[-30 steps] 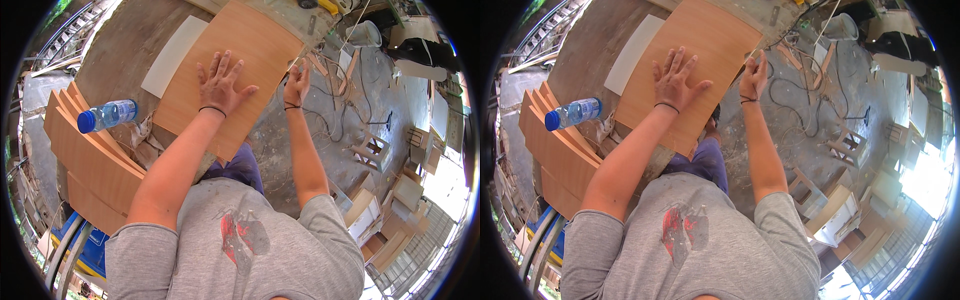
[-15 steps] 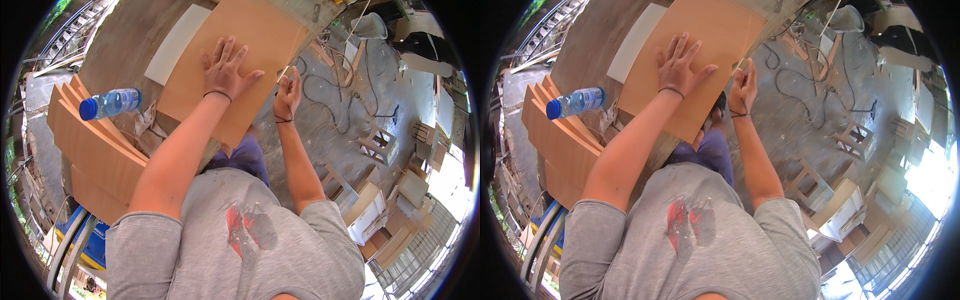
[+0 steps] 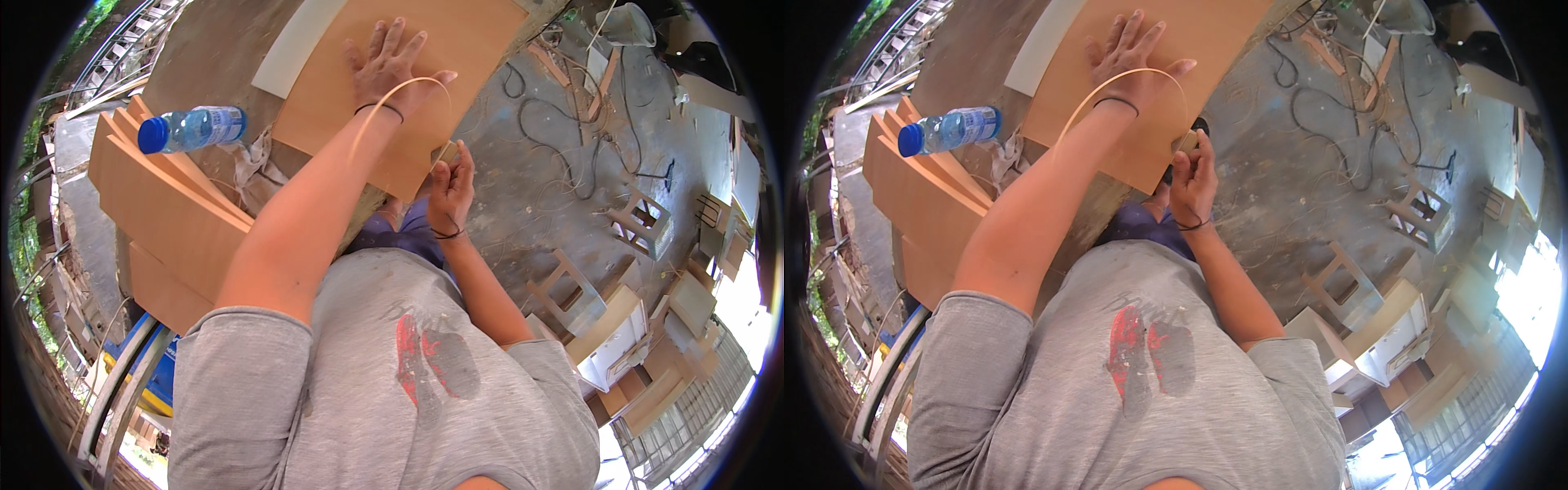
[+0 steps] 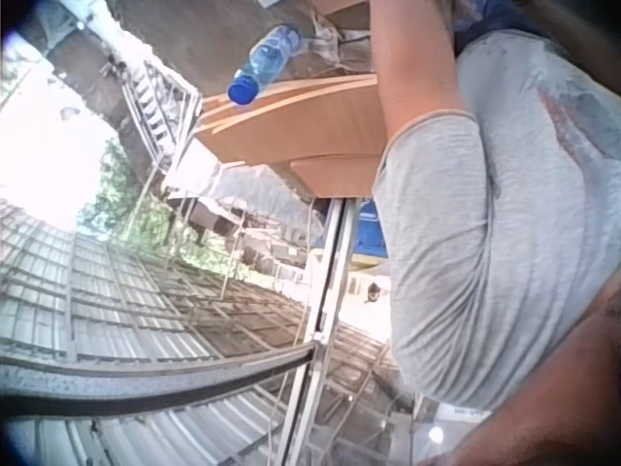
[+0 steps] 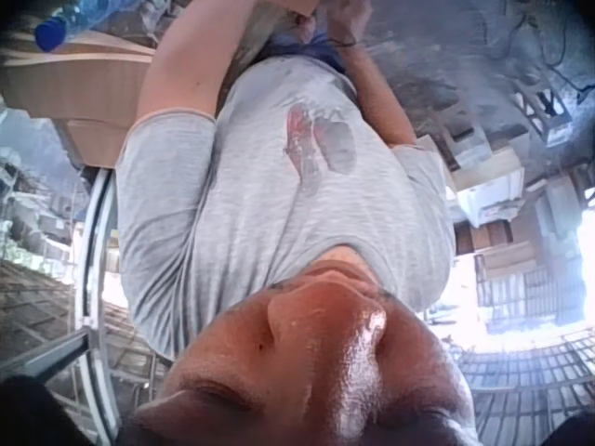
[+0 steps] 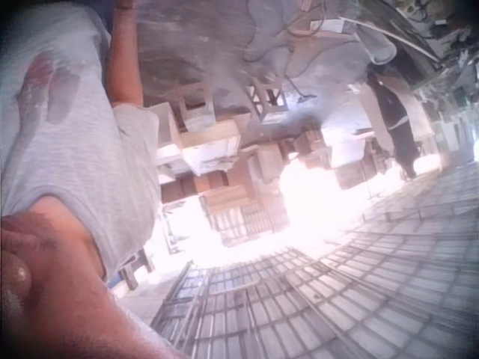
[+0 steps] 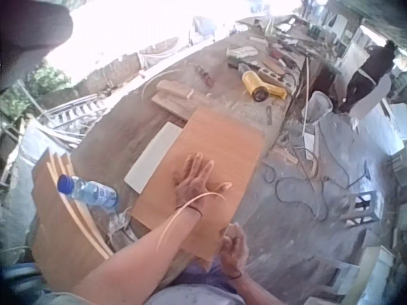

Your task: The person trims the edges of white and wood-grain panels using a utility knife and sands the edges with a sanding block.

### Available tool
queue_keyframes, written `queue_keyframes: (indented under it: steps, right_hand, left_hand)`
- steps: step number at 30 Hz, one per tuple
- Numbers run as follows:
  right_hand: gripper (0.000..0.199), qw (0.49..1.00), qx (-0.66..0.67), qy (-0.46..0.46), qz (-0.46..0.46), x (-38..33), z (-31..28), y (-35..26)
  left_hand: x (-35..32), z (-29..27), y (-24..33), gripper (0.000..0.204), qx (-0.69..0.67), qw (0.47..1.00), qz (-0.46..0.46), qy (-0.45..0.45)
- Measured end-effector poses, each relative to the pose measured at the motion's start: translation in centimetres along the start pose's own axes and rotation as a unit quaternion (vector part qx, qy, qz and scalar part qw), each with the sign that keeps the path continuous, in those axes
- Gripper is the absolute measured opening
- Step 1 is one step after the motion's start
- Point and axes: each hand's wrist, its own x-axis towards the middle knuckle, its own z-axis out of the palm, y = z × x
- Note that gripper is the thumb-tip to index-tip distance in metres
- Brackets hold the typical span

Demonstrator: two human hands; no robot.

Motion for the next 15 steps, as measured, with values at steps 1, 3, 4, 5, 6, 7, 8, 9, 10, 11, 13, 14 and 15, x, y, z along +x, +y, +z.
queue_keyframes:
  steps: [1,3,4,5,6,7,8,9,10,11,13,14,15]
  right_hand:
    - [0.044,1.0,-0.003,-0.009,0.015,-0.6,0.0,-0.1]
    - [0.044,0.999,-0.009,-0.032,0.04,-1.8,-0.4,-0.8]
    - [0.044,0.999,-0.014,-0.044,0.02,-2.4,-0.4,-0.5]
    - [0.043,0.998,-0.023,-0.055,0.0,-2.9,-0.5,-0.1]
    - [0.043,0.997,-0.033,-0.065,-0.019,-3.5,-0.6,0.1]
    - [0.044,0.997,-0.011,-0.08,0.002,-4.2,-0.6,0.2]
    - [0.045,0.995,0.01,-0.094,0.022,-4.6,-0.7,-0.6]
    - [0.045,0.993,0.031,-0.107,0.042,-5.1,-0.7,-1.2]
    - [0.046,0.991,0.057,-0.109,0.054,-5.7,-0.6,-1.3]
    - [0.046,0.988,0.083,-0.112,0.061,-6.1,-0.5,-1.3]
    - [0.047,0.988,0.109,-0.101,0.05,-6.1,-0.2,-0.9]
    - [0.047,0.99,0.109,-0.088,0.03,-5.9,-0.1,-0.6]
    - [0.047,0.991,0.108,-0.076,0.011,-5.8,0.0,-0.3]
  left_hand:
    - [-0.1,-0.1,0.2,0.077,-0.01,1.0,-0.003,-0.01]
    - [-0.1,-0.4,0.3,0.079,-0.029,0.999,-0.014,-0.026]
    - [-0.1,-0.4,0.2,0.079,-0.027,0.999,-0.011,-0.016]
    - [-0.2,-0.2,0.2,0.078,-0.029,1.0,-0.007,-0.008]
    - [-0.2,0.0,0.1,0.078,-0.032,0.999,-0.003,0.001]
    - [-0.3,0.1,0.0,0.079,-0.032,0.999,-0.004,0.002]
    - [-0.2,0.2,0.0,0.079,-0.034,0.999,-0.003,0.005]
    - [-0.2,0.3,0.0,0.079,-0.036,0.999,-0.002,0.007]
    - [-0.4,0.5,0.0,0.079,-0.035,0.999,0.002,0.008]
    - [-0.3,0.5,-0.1,0.079,-0.034,0.999,0.007,0.014]
    - [-0.2,0.6,-0.1,0.078,-0.028,0.999,0.012,0.023]
    - [-0.1,0.5,-0.1,0.077,-0.023,0.999,0.012,0.028]
    - [0.0,0.3,0.0,0.076,-0.018,0.999,0.011,0.033]
